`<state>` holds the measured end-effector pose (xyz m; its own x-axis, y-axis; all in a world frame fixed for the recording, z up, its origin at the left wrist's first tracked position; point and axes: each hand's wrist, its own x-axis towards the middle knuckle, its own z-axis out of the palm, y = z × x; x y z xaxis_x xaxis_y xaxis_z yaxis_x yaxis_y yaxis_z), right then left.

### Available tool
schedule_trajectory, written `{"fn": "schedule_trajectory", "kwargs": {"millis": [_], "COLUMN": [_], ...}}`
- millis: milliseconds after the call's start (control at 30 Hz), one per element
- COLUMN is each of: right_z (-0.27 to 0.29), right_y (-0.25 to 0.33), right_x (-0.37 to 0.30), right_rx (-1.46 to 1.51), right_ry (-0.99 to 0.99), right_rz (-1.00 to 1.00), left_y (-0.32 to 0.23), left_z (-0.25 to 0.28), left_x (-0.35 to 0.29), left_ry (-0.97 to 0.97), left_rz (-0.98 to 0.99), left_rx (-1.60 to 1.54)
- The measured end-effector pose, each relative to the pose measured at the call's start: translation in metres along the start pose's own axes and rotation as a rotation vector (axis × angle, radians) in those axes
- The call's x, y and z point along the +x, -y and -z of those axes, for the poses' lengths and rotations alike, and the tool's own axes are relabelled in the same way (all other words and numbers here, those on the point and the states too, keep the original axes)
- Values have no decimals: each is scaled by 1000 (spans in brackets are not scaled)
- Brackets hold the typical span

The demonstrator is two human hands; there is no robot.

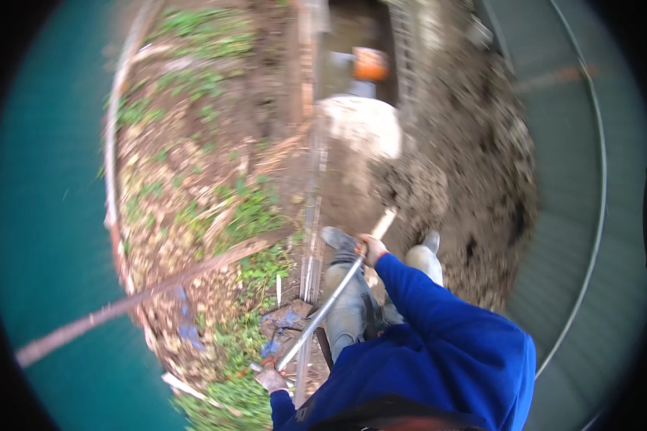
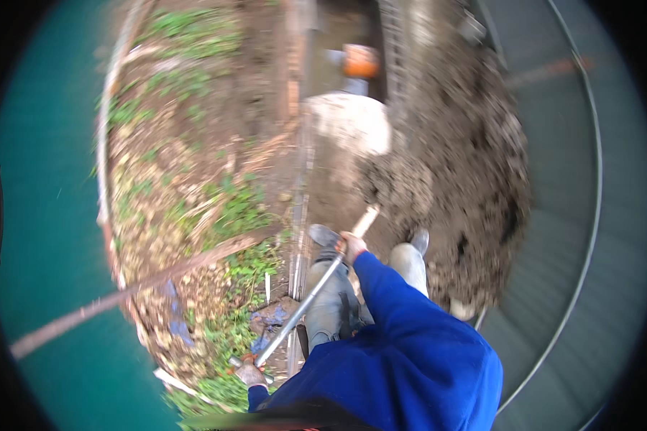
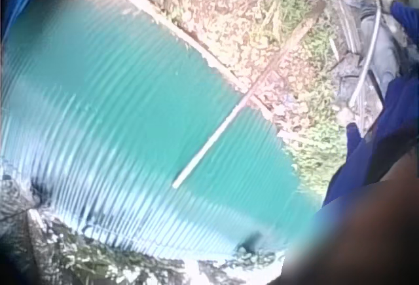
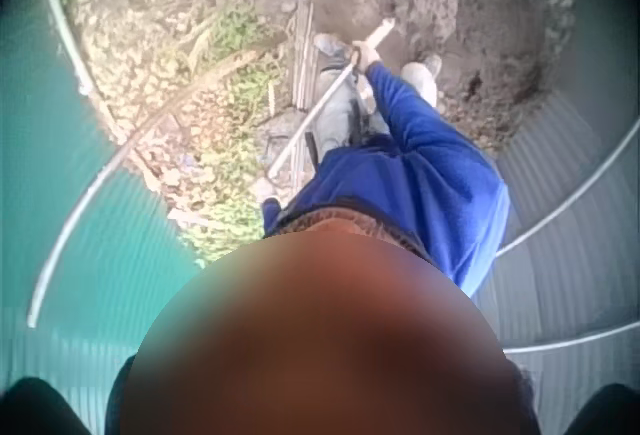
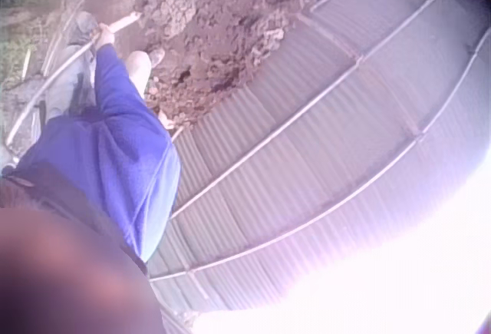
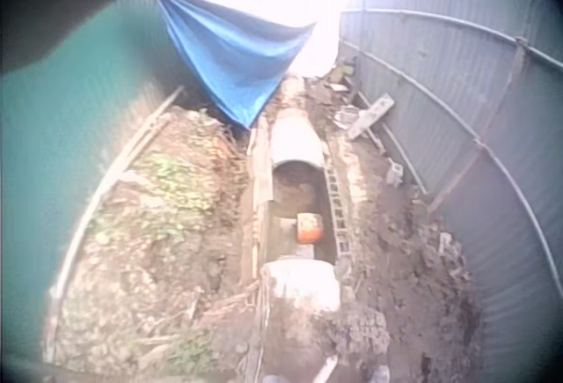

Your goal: The person uses a shovel to dig soil from a trench and repeatedly throws it onto a pile under a corrugated metal shelter. The person wears gloves and boots while working near a concrete pipe and scattered debris.

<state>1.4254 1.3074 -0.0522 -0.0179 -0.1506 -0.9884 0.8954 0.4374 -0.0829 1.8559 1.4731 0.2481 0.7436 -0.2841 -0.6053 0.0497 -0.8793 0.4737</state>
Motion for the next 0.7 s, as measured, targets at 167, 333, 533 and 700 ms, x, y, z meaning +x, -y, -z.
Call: {"fn": "schedule_trajectory", "kwargs": {"millis": [167, 333, 533, 700], "right_z": [-56, -118, -224, -330], "right_y": [-5, 2, 37, 97], "right_x": [-26, -17, 32, 54], "right_rx": [-269, -496, -796, -897], "right_ry": [13, 53, 151, 172], "right_rz": [-80, -93, -49, -67], "left_y": [21, 37, 23, -49], "left_z": [25, 3, -82, -182], "left_x": [-66, -117, -155, -183], "left_ry": [-146, -248, -298, -226], "left_rz": [231, 338, 389, 469], "left_rx": [-136, -308, -505, -535]}}
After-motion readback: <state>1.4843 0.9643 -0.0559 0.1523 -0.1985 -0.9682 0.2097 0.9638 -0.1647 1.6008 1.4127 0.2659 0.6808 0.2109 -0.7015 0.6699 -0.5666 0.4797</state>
